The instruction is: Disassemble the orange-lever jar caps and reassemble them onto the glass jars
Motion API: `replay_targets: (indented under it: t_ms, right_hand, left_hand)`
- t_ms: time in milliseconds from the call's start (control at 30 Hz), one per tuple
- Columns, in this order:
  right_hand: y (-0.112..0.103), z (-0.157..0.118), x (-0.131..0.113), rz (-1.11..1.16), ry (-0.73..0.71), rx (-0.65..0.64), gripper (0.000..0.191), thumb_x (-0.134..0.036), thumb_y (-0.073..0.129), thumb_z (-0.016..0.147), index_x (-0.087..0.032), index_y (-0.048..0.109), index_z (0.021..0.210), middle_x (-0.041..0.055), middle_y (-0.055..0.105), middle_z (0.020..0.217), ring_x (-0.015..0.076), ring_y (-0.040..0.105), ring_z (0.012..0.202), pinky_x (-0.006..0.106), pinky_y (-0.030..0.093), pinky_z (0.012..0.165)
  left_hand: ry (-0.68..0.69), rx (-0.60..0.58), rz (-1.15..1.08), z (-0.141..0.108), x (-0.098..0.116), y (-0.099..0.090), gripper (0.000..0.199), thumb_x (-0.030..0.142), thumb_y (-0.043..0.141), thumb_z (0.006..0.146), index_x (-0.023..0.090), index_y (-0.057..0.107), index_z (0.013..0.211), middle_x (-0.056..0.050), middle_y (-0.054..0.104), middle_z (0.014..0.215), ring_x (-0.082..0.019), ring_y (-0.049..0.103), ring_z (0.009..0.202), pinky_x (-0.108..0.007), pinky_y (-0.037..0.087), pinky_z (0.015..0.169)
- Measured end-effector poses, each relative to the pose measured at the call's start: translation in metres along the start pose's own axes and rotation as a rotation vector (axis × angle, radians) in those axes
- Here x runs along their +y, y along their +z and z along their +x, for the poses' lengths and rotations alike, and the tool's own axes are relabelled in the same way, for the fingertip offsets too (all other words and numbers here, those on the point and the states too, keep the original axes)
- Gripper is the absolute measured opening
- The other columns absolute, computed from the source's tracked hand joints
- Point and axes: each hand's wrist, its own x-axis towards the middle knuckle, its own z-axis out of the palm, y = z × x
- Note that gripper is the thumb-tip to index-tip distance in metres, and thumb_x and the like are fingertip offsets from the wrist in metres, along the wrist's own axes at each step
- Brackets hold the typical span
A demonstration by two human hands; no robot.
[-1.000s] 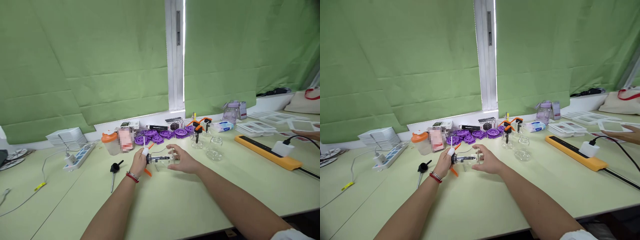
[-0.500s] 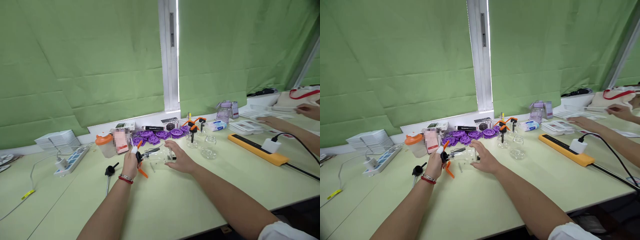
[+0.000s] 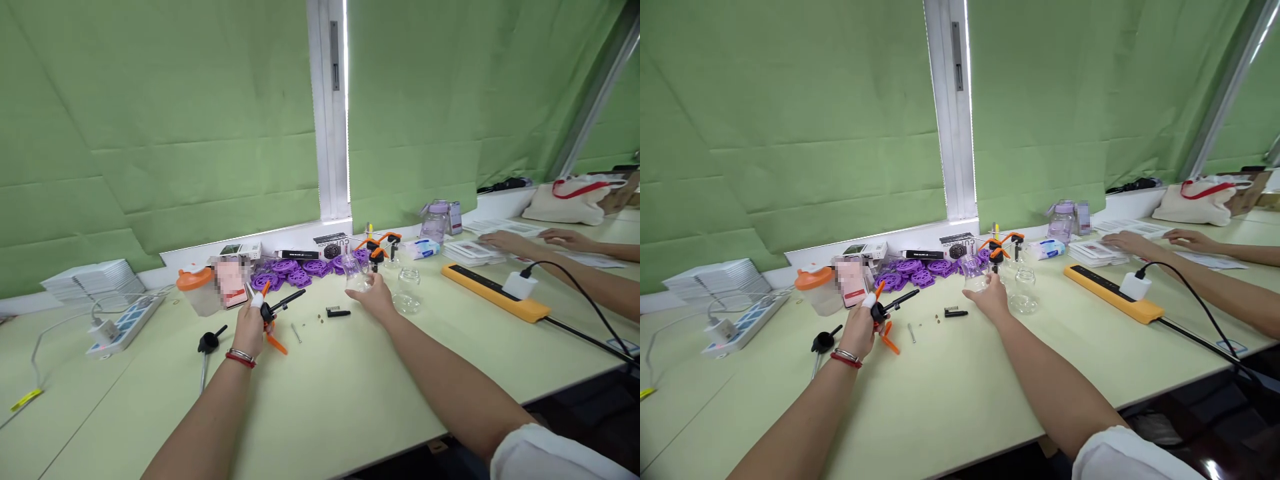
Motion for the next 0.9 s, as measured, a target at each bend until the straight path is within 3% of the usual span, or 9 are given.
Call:
replay_targets:
  t_ms: [200, 367, 500, 700, 800, 900]
  right_hand:
    - [0.005, -0.003, 0.010, -0.066, 0.024, -0.057, 0.091, -0.051, 0.075, 0.052, -0.016, 0.037, 0.127, 0.0163, 0.051, 0.125, 0.0286, 0.052, 0.113, 0.038, 0.043, 0.091]
    - [0.010, -0.003, 0.013, -0.350, -0.060, 0.031, 0.082, -0.051, 0.074, 0.054, -0.012, 0.045, 0.120, 0.0184, 0.047, 0.124, 0.0342, 0.044, 0.118, 0.042, 0.037, 0.097]
    - [0.012, 0.000, 0.015, -0.483, -0.053, 0.046, 0.073, -0.048, 0.072, 0.057, -0.011, 0.049, 0.116, 0.0201, 0.048, 0.119, 0.0372, 0.045, 0.114, 0.045, 0.038, 0.095]
    - [0.011, -0.002, 0.010, -0.358, -0.063, 0.155, 0.098, -0.040, 0.078, 0.052, -0.014, 0.030, 0.133, 0.0217, 0.041, 0.128, 0.0417, 0.037, 0.121, 0.051, 0.033, 0.099]
    - [0.011, -0.019, -0.003, -0.273, -0.266, 0.211, 0.096, -0.041, 0.074, 0.062, -0.016, 0.022, 0.139, 0.0204, 0.037, 0.132, 0.0404, 0.032, 0.125, 0.054, 0.029, 0.102]
    - [0.013, -0.046, -0.023, -0.237, -0.732, 0.109, 0.069, -0.036, 0.058, 0.080, -0.021, 0.026, 0.140, 0.0156, 0.041, 0.132, 0.0350, 0.034, 0.125, 0.054, 0.025, 0.105]
  left_hand:
    - [-0.020, -0.014, 0.010, -0.002, 0.002, 0.000, 0.025, 0.041, 0.051, 0.075, 0.021, 0.037, 0.069, 0.004, 0.050, 0.047, -0.009, 0.038, 0.028, -0.022, 0.032, 0.030]
    - [-0.031, -0.025, 0.010, -0.002, 0.002, 0.000, 0.025, 0.043, 0.050, 0.075, 0.021, 0.039, 0.070, 0.004, 0.049, 0.047, -0.009, 0.037, 0.028, -0.022, 0.032, 0.029]
    - [-0.034, -0.051, 0.022, -0.002, 0.000, 0.001, 0.029, 0.046, 0.051, 0.075, 0.021, 0.038, 0.070, 0.005, 0.047, 0.047, -0.010, 0.040, 0.029, -0.021, 0.031, 0.028]
    - [-0.037, -0.070, 0.063, -0.004, 0.004, 0.001, 0.030, 0.047, 0.050, 0.078, 0.021, 0.038, 0.070, 0.004, 0.050, 0.047, -0.010, 0.040, 0.029, -0.021, 0.030, 0.029]
    - [-0.030, -0.074, 0.077, -0.006, 0.006, 0.002, 0.028, 0.045, 0.050, 0.078, 0.021, 0.038, 0.070, 0.004, 0.049, 0.047, -0.010, 0.040, 0.029, -0.021, 0.031, 0.029]
    - [-0.060, -0.101, 0.089, -0.011, 0.010, 0.008, 0.030, 0.046, 0.052, 0.077, 0.020, 0.039, 0.069, 0.004, 0.048, 0.045, -0.009, 0.039, 0.029, -0.022, 0.032, 0.030]
